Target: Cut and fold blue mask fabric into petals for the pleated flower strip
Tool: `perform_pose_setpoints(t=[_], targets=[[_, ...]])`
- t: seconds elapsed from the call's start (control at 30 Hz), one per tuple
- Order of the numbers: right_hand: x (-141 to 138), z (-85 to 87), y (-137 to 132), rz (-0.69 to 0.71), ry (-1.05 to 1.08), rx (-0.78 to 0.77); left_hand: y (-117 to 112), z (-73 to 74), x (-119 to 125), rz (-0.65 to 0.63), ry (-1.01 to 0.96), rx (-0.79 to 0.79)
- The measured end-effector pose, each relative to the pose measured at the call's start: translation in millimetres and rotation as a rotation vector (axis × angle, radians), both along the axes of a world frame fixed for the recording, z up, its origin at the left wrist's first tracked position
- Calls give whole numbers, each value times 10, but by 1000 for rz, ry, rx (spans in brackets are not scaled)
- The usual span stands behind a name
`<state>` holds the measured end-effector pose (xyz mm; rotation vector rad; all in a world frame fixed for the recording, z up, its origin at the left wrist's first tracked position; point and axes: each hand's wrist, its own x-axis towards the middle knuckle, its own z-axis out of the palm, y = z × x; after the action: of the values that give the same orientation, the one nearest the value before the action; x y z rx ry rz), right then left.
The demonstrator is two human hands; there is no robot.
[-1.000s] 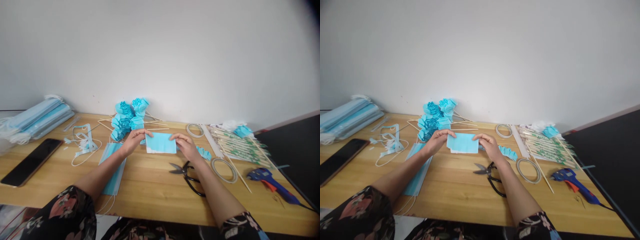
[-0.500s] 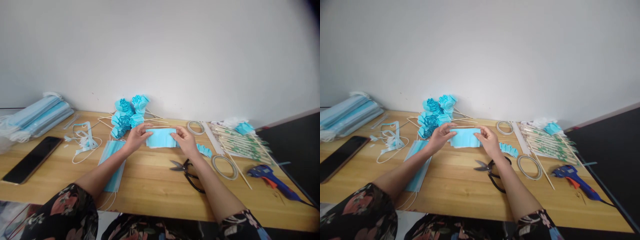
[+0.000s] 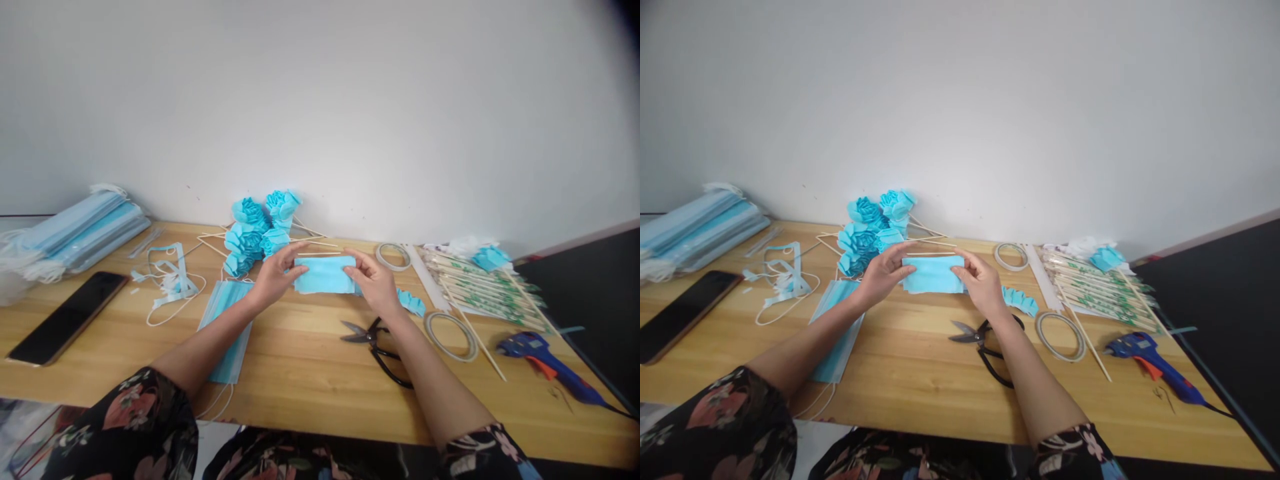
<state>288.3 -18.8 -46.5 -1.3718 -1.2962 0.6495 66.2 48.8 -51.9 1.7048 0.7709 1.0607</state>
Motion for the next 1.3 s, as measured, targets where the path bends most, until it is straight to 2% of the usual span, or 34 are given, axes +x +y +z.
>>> perform_pose_setpoints(t=[0.1, 0.2, 0.27, 0.4, 0.53, 0.6, 0.67, 0.83, 1.0, 1.17, 1.3], targets=[[4, -30, 6, 55, -26, -14, -1, 25, -5, 16, -78, -22], [11, -47, -4, 134, -128, -102, -26, 102, -10, -12, -193, -87], [11, -22, -26, 143, -233, -82, -53, 157, -14, -78, -217, -127], [-48, 93, -100, 200, -360, 86, -139, 240, -18, -272, -122, -157], [-202, 138, -172, 362, -335, -27, -227, 274, -6, -381, -35, -159], [-271, 105, -191, 378, -284, -114, -243, 261, 6, -378, -43, -149], [-307, 53, -195, 332, -197, -146, -238, 231, 19, -356, -90, -143], [-269, -46, -160, 172, 1, -84, -192, 135, 57, -313, -148, -220], [-234, -103, -128, 71, 15, -52, -188, 60, 99, -364, -21, -295], [-284, -124, -134, 66, 17, -57, -213, 55, 110, -210, 17, -263], [-279, -50, -151, 179, 36, -98, -218, 90, 110, -151, -22, -246]])
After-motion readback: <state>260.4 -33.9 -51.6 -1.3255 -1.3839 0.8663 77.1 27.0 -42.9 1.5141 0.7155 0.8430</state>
